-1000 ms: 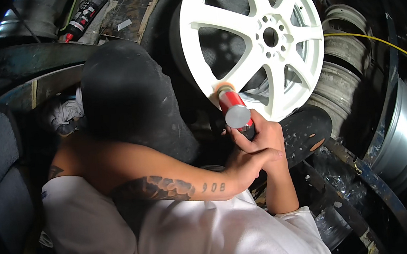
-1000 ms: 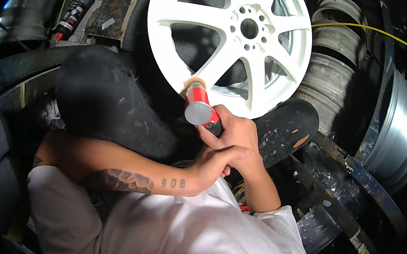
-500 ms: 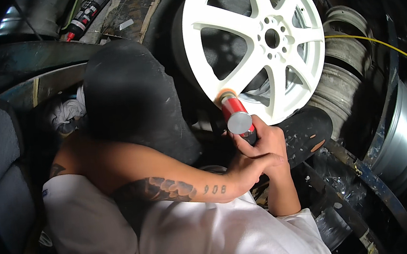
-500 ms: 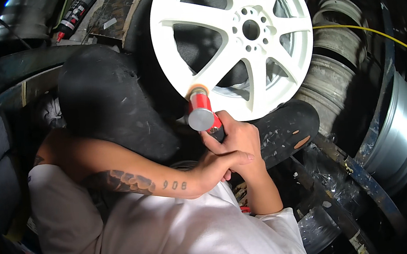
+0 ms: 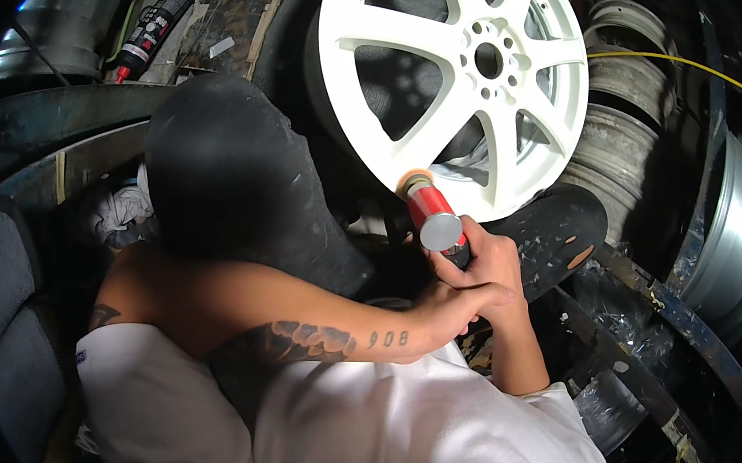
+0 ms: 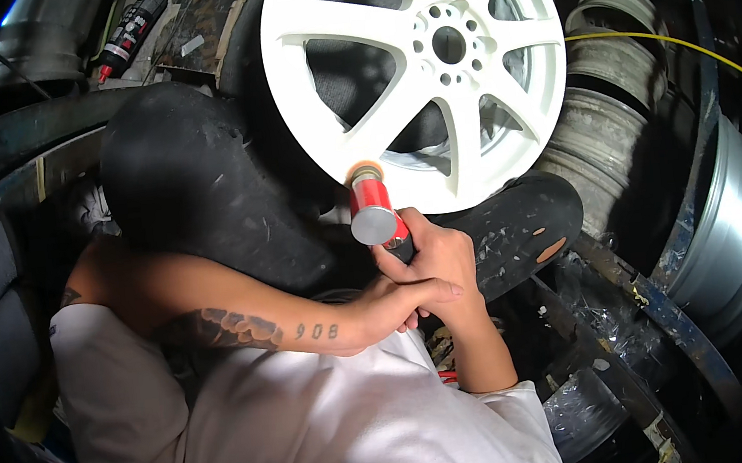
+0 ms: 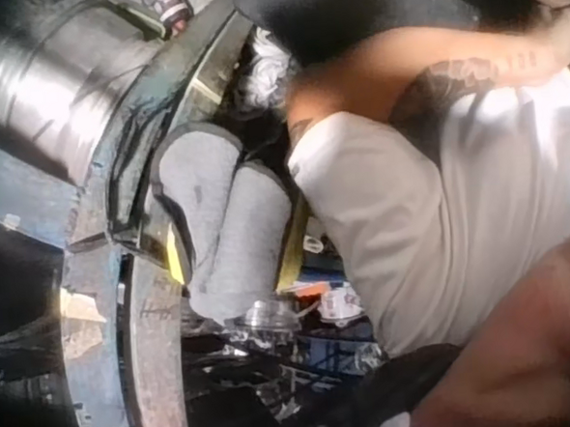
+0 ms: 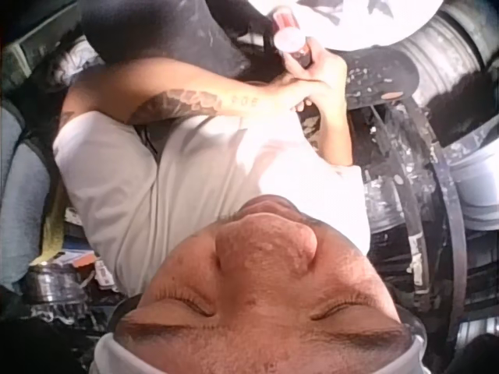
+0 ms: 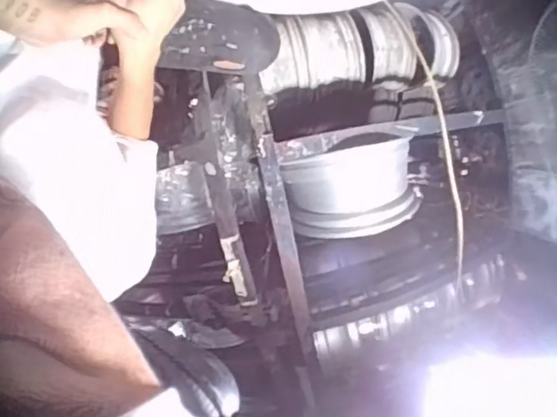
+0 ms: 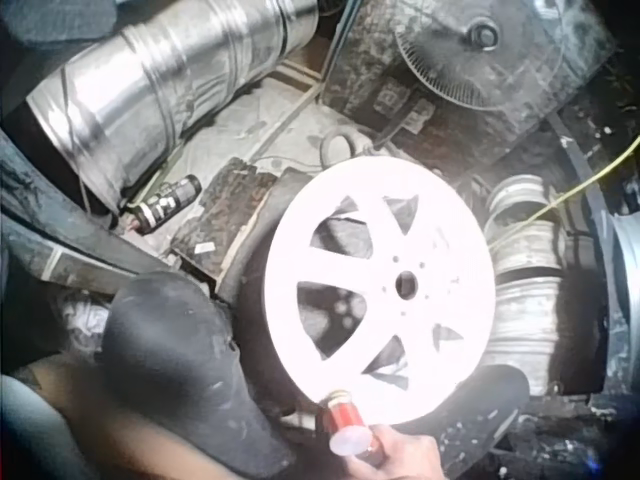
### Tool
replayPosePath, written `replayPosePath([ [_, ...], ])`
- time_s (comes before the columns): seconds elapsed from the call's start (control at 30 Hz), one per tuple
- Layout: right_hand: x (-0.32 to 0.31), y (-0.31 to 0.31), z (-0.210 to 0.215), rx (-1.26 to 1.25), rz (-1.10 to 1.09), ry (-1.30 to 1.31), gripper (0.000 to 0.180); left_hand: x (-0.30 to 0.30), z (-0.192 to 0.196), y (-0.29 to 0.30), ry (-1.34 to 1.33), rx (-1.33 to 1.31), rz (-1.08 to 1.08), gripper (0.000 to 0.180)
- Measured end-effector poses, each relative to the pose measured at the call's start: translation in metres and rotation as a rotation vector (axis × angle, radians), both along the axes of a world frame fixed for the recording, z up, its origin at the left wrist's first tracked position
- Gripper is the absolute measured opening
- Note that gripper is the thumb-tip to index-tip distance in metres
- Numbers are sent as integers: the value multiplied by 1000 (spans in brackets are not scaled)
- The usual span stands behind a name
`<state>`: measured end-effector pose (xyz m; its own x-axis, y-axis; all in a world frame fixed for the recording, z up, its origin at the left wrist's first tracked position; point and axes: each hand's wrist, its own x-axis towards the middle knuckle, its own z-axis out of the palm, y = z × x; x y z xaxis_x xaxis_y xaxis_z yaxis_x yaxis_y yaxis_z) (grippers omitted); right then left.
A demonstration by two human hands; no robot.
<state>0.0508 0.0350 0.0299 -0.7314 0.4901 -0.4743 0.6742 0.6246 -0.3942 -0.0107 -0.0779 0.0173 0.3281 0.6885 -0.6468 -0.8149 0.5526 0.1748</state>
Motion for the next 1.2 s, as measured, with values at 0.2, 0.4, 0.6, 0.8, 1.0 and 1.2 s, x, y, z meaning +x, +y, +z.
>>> replayPosePath([
  [0.2,0,-2,0,4,-38,24,35,2,-2,2,27,-21,-18,57],
  [0.4,13,-3,5,47,-139,41,33,8,-9,6,3,26,-94,57],
  [0.6,8,0,-4,-27,-30,39,35,6,-5,2,12,-49,-87,59],
  [0.8,12,-2,1,9,-94,60,36,11,-8,5,-4,6,-108,57],
  [1.0,-5,9,-5,-34,-23,28,36,2,-8,10,72,-14,80,56],
  [1.2,-10,14,-9,-96,-91,69,37,-4,-1,16,98,-15,90,54],
])
